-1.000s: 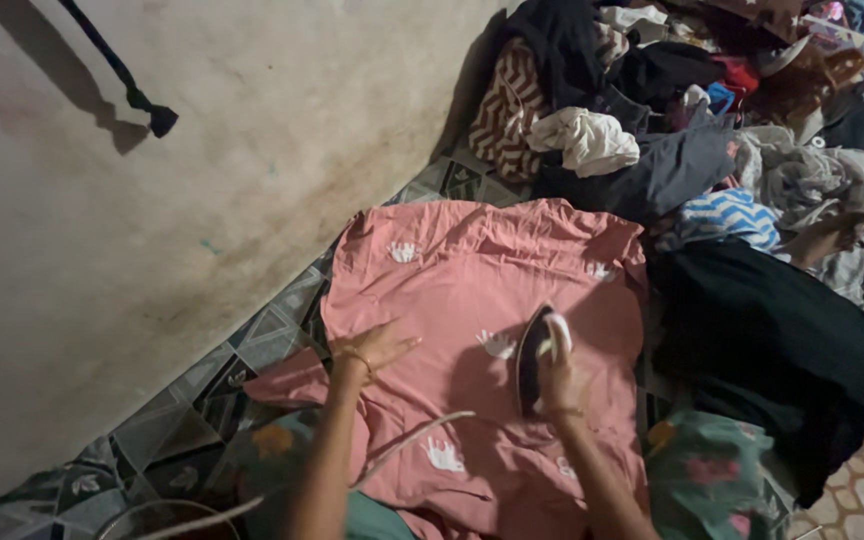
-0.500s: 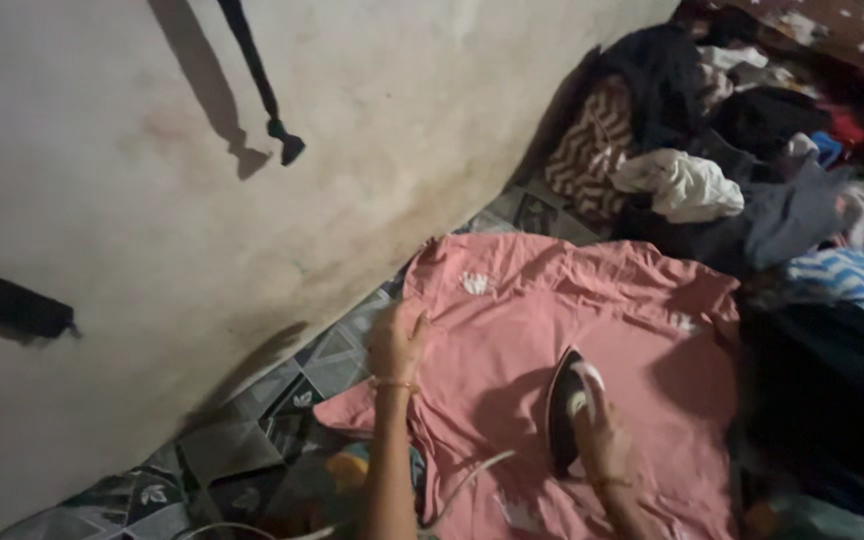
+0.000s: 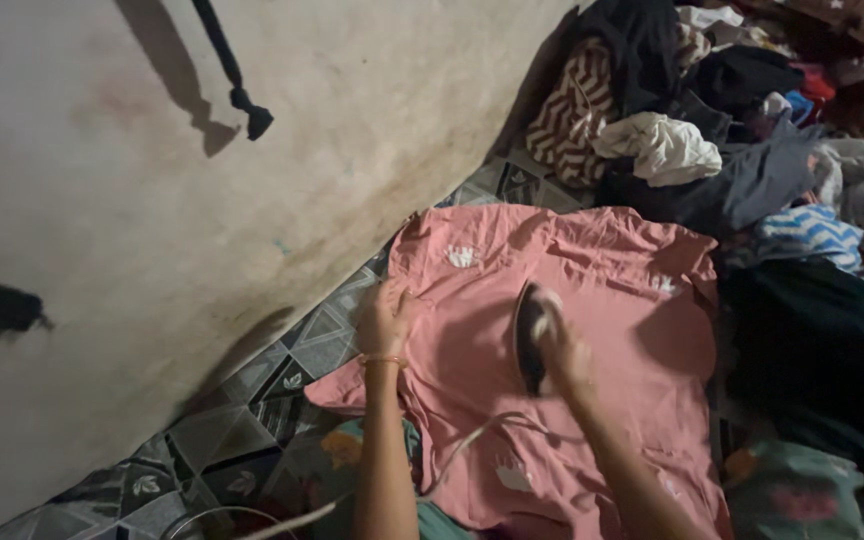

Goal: The person irons a pink shirt laid out on the floor. They smooth the fabric with their hands, then use an electric iron to press the shirt, moving it back and forth across the surface.

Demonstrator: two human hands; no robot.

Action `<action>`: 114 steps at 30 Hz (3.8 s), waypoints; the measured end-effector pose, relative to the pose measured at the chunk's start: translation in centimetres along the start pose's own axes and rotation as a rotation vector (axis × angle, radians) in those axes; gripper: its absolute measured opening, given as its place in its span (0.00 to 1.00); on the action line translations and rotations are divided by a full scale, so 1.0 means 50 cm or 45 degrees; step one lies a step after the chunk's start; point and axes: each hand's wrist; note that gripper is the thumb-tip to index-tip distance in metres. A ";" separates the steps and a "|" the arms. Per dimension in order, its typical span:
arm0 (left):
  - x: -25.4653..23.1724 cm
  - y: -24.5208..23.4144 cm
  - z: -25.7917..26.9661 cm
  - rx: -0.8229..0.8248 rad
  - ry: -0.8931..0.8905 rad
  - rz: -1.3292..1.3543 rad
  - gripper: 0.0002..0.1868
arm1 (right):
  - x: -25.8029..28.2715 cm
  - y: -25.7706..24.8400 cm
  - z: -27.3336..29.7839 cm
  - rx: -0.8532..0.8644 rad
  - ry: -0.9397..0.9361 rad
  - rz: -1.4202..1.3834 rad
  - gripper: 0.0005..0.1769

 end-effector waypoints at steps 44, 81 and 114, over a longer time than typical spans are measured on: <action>0.019 0.007 -0.006 0.124 -0.028 -0.203 0.22 | 0.182 -0.043 0.029 0.100 -0.304 -0.133 0.36; -0.020 0.108 0.111 0.573 -0.269 -0.265 0.19 | 0.008 -0.220 0.222 0.381 -0.713 -0.193 0.30; 0.191 -0.166 0.124 -0.356 -0.502 0.682 0.22 | -0.311 -0.303 0.249 -0.034 0.315 0.197 0.35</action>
Point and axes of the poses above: each hand's wrist, its own z-axis away from the middle knuckle, its own y-axis out of the palm, x = y × z, and after that the axes turned 5 degrees about x, right-handed
